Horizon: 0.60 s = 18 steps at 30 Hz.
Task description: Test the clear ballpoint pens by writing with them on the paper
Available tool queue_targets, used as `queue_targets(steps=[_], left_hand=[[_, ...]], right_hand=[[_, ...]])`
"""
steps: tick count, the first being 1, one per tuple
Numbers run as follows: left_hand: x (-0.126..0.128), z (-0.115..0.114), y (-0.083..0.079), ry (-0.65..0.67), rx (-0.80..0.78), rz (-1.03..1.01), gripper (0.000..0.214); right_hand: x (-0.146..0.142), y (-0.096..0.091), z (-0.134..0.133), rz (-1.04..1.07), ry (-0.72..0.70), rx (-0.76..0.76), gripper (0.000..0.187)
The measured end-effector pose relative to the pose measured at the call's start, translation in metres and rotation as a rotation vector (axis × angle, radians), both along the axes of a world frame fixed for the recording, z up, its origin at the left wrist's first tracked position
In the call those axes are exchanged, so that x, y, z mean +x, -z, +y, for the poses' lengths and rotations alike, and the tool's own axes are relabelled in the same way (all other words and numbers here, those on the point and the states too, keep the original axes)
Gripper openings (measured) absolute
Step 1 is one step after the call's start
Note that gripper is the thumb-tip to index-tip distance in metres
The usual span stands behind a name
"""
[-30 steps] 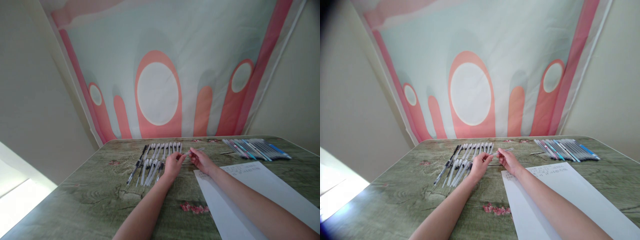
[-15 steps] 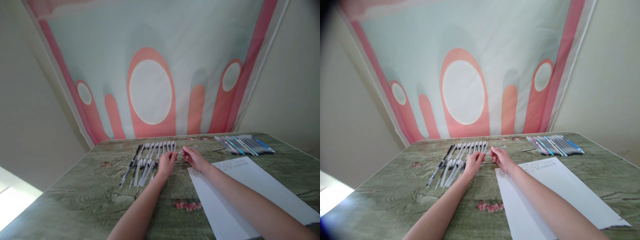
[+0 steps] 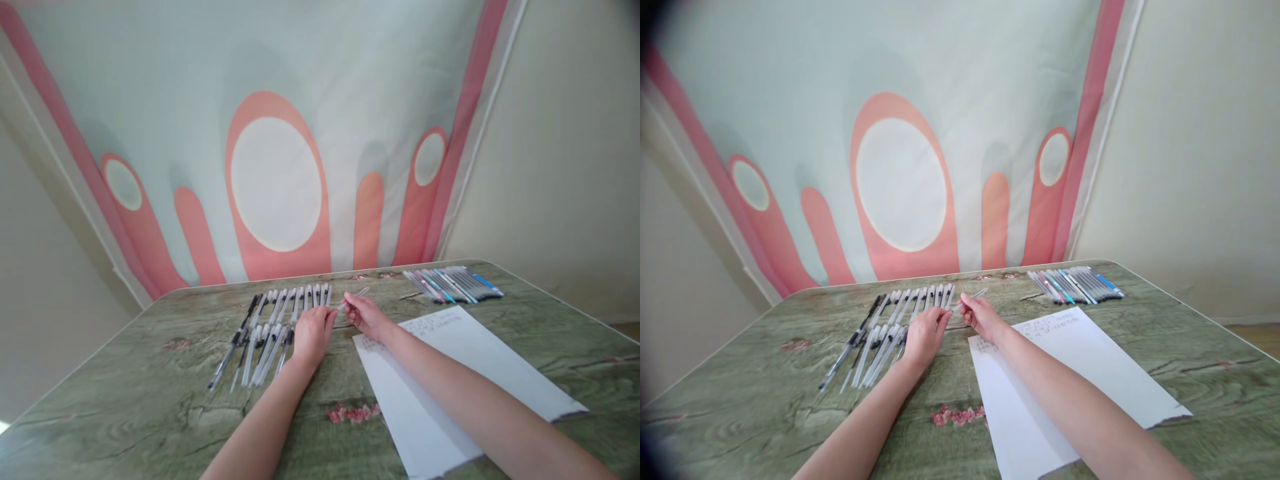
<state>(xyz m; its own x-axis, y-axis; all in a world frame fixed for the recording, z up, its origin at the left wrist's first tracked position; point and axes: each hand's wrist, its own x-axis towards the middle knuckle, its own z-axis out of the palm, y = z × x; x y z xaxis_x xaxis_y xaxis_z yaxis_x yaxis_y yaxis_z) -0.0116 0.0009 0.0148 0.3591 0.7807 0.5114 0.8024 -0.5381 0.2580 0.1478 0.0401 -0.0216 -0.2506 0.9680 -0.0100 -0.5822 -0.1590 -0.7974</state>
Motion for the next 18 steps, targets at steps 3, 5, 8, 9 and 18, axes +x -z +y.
queue_targets(steps=[3, 5, 8, 9, 18], left_hand=[[0.003, 0.000, 0.002, -0.010, -0.070, -0.004, 0.034], [0.003, 0.002, 0.004, -0.037, -0.129, -0.053, 0.035], [0.002, 0.007, 0.008, -0.099, -0.220, -0.253, 0.038], [0.002, 0.010, 0.010, -0.109, -0.248, -0.332, 0.039], [0.008, 0.003, 0.004, -0.007, -0.283, -0.384, 0.039]], right_hand=[[-0.002, 0.000, 0.000, -0.031, 0.003, 0.015, 0.026], [-0.004, 0.001, 0.000, -0.063, 0.021, 0.037, 0.029], [-0.009, 0.004, 0.000, -0.125, 0.144, 0.077, 0.035], [-0.010, 0.005, -0.001, -0.171, 0.226, 0.093, 0.036], [-0.012, 0.004, -0.011, -0.701, 0.543, 0.461, 0.038]])
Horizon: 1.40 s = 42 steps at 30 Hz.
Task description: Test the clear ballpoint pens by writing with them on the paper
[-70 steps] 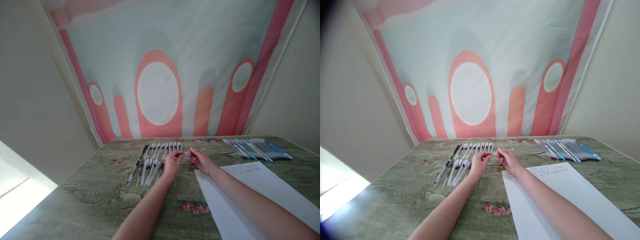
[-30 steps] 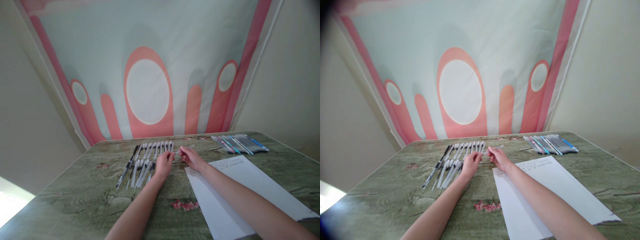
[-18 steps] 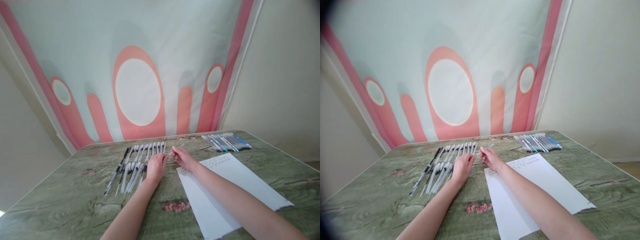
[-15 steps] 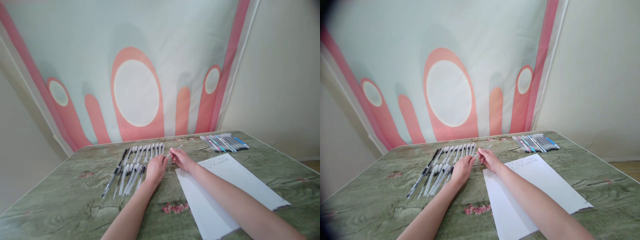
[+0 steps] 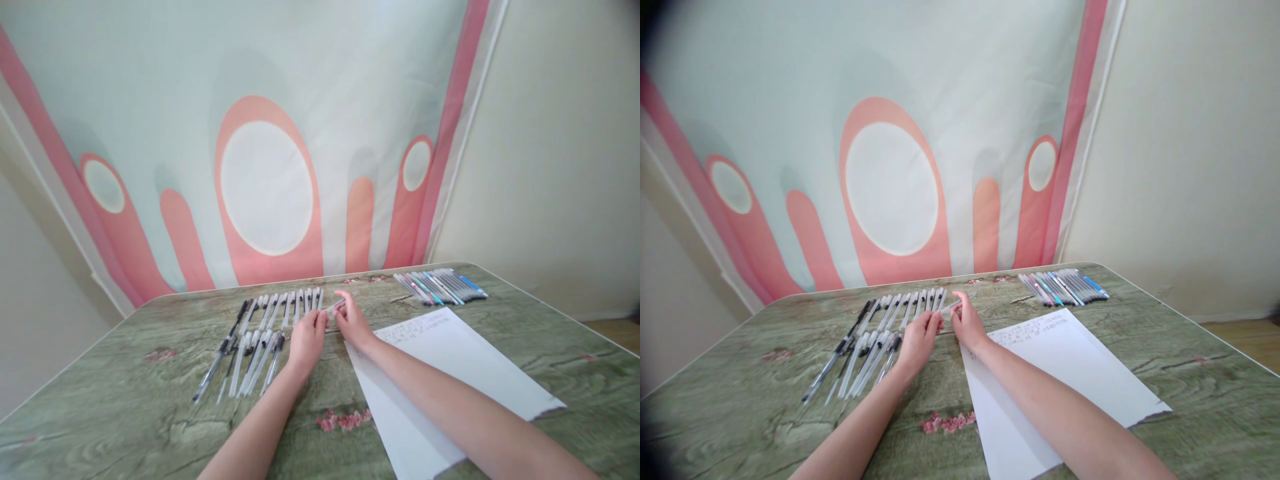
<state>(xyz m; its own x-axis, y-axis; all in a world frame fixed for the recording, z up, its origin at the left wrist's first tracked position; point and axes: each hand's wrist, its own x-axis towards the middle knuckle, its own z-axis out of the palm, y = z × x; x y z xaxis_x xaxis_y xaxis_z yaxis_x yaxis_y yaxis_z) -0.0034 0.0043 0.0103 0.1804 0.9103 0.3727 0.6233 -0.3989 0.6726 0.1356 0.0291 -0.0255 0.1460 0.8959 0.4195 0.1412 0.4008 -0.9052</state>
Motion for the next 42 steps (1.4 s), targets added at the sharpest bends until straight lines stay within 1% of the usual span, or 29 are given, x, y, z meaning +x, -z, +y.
queue_targets(steps=[2, 4, 8, 11, 14, 18, 22, 24, 28, 31, 34, 37, 39, 40, 42], left_hand=[[0.005, -0.009, -0.006, 0.039, 0.056, 0.122, 0.037], [0.011, -0.019, -0.011, 0.132, 0.114, 0.236, 0.034], [0.024, -0.037, -0.011, 0.398, 0.197, 0.434, 0.033], [0.030, -0.044, -0.008, 0.587, 0.209, 0.503, 0.035], [0.032, -0.046, -0.006, 0.692, 0.196, 0.494, 0.038], [0.030, -0.043, -0.004, 0.716, 0.170, 0.437, 0.040], [0.027, -0.038, 0.000, 0.713, 0.142, 0.390, 0.040], [0.026, -0.036, 0.001, 0.709, 0.126, 0.367, 0.041], [0.024, -0.033, 0.003, 0.701, 0.108, 0.327, 0.041], [0.023, -0.032, 0.004, 0.694, 0.104, 0.312, 0.041], [0.023, -0.032, 0.004, 0.685, 0.095, 0.302, 0.041], [0.024, -0.031, 0.003, 0.681, 0.081, 0.299, 0.041], [0.024, -0.031, 0.002, 0.687, 0.073, 0.295, 0.040], [0.024, -0.031, 0.002, 0.690, 0.070, 0.293, 0.040], [0.024, -0.031, 0.001, 0.692, 0.063, 0.292, 0.040]], right_hand=[[0.000, 0.000, 0.000, 0.018, -0.025, -0.024, 0.031], [-0.001, -0.001, 0.000, 0.108, -0.035, -0.052, 0.029], [0.001, -0.005, 0.003, 0.242, -0.010, -0.102, 0.042], [0.006, -0.008, 0.005, 0.270, 0.021, -0.117, 0.048], [0.011, -0.009, 0.008, 0.281, 0.058, -0.099, 0.045], [0.021, -0.013, 0.017, 0.271, 0.088, -0.078, 0.033], [0.047, -0.012, 0.019, 0.268, 0.147, -0.087, 0.024], [0.067, -0.007, 0.012, 0.280, 0.149, -0.124, 0.025], [0.115, 0.005, -0.013, 0.248, 0.144, -0.198, 0.021], [0.152, 0.011, -0.030, 0.217, 0.194, -0.206, 0.020], [0.182, 0.013, -0.041, 0.166, 0.253, -0.211, 0.018], [0.204, 0.013, -0.046, 0.089, 0.245, -0.232, 0.015], [0.212, 0.014, -0.048, 0.028, 0.242, -0.246, 0.013], [0.215, 0.014, -0.048, -0.012, 0.248, -0.254, 0.012], [0.218, 0.014, -0.048, -0.111, 0.304, -0.264, 0.010]])
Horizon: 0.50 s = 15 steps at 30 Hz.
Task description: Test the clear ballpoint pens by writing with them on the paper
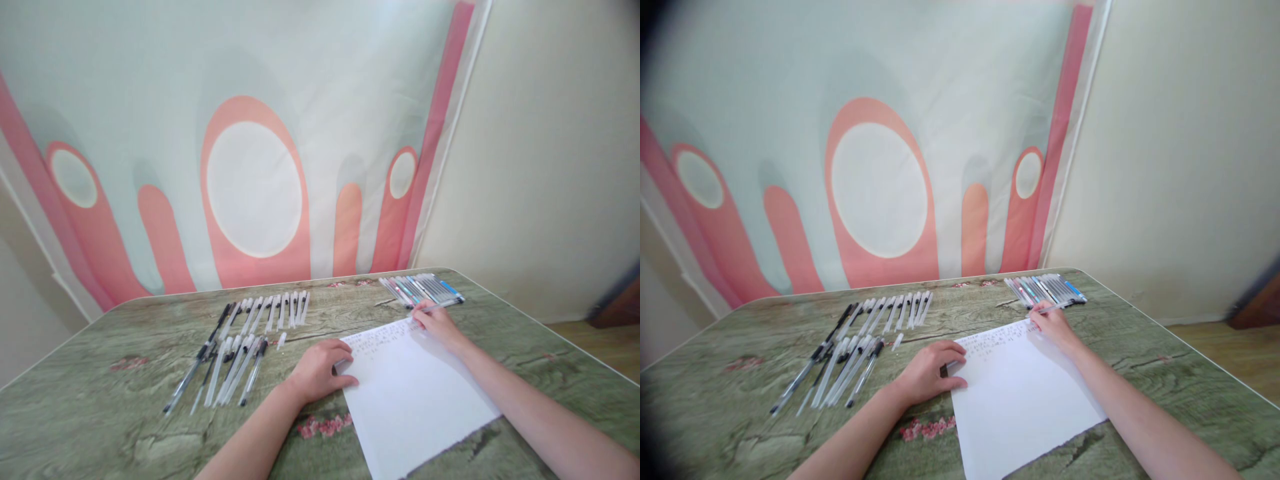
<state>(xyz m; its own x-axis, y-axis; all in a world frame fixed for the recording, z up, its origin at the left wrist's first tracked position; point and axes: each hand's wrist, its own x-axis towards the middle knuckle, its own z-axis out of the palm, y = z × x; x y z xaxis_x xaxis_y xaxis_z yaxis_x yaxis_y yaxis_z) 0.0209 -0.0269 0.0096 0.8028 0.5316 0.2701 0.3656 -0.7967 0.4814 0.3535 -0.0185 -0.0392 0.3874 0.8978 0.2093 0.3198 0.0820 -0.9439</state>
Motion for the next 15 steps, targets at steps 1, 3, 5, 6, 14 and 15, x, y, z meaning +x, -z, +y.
queue_targets(steps=[1, 3, 5, 6, 14, 15], left_hand=[[0.000, 0.000, 0.000, -0.001, -0.002, 0.002, 0.040], [0.000, 0.000, -0.001, -0.002, -0.006, 0.004, 0.040], [0.000, 0.001, -0.001, 0.003, -0.006, 0.004, 0.040], [0.000, 0.001, -0.001, 0.005, -0.006, 0.001, 0.040], [0.000, 0.002, 0.001, 0.006, -0.007, -0.015, 0.040], [0.000, 0.002, 0.001, 0.005, -0.008, -0.014, 0.040]], right_hand=[[0.001, 0.000, 0.000, -0.062, 0.032, -0.004, 0.009], [0.003, 0.000, 0.002, -0.186, 0.089, -0.002, 0.010], [0.005, 0.000, 0.002, -0.305, 0.092, -0.005, 0.012], [0.006, 0.001, 0.003, -0.353, 0.075, -0.009, 0.013], [0.011, 0.005, 0.005, -0.492, 0.027, -0.026, 0.012], [0.011, 0.006, 0.005, -0.500, 0.024, -0.031, 0.013]])
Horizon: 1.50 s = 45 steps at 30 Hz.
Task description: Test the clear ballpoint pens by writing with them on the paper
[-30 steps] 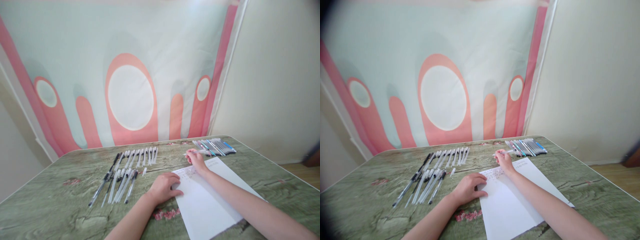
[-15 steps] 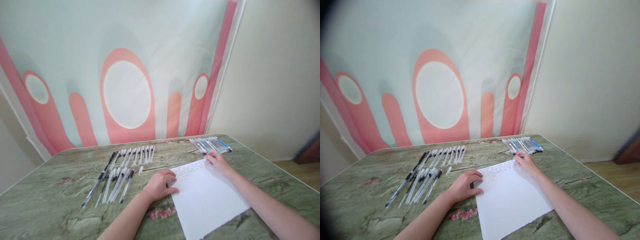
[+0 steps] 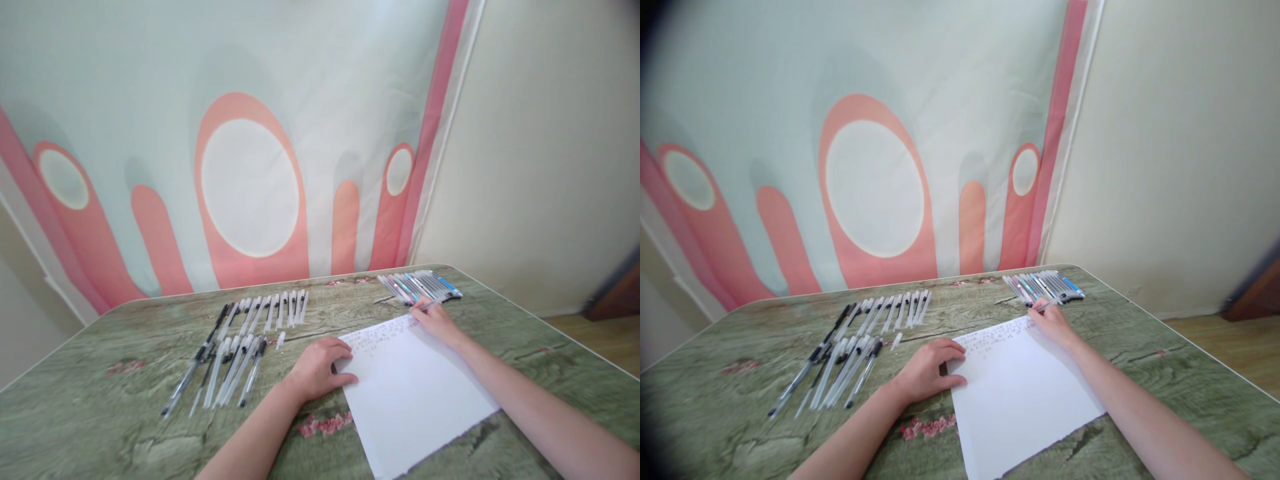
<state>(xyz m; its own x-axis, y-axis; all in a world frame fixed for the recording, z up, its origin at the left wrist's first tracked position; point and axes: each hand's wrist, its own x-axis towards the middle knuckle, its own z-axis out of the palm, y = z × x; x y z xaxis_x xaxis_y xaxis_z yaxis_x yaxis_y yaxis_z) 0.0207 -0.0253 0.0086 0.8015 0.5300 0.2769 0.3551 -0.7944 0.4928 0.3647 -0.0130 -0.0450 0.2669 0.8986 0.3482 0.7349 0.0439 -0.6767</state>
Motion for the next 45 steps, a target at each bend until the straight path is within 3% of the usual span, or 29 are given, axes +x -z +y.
queue_targets(steps=[45], left_hand=[[-0.0004, 0.0007, 0.0001, 0.005, 0.006, 0.031, 0.042]], right_hand=[[0.0018, 0.0034, 0.0032, -0.028, -0.016, 0.010, 0.012]])
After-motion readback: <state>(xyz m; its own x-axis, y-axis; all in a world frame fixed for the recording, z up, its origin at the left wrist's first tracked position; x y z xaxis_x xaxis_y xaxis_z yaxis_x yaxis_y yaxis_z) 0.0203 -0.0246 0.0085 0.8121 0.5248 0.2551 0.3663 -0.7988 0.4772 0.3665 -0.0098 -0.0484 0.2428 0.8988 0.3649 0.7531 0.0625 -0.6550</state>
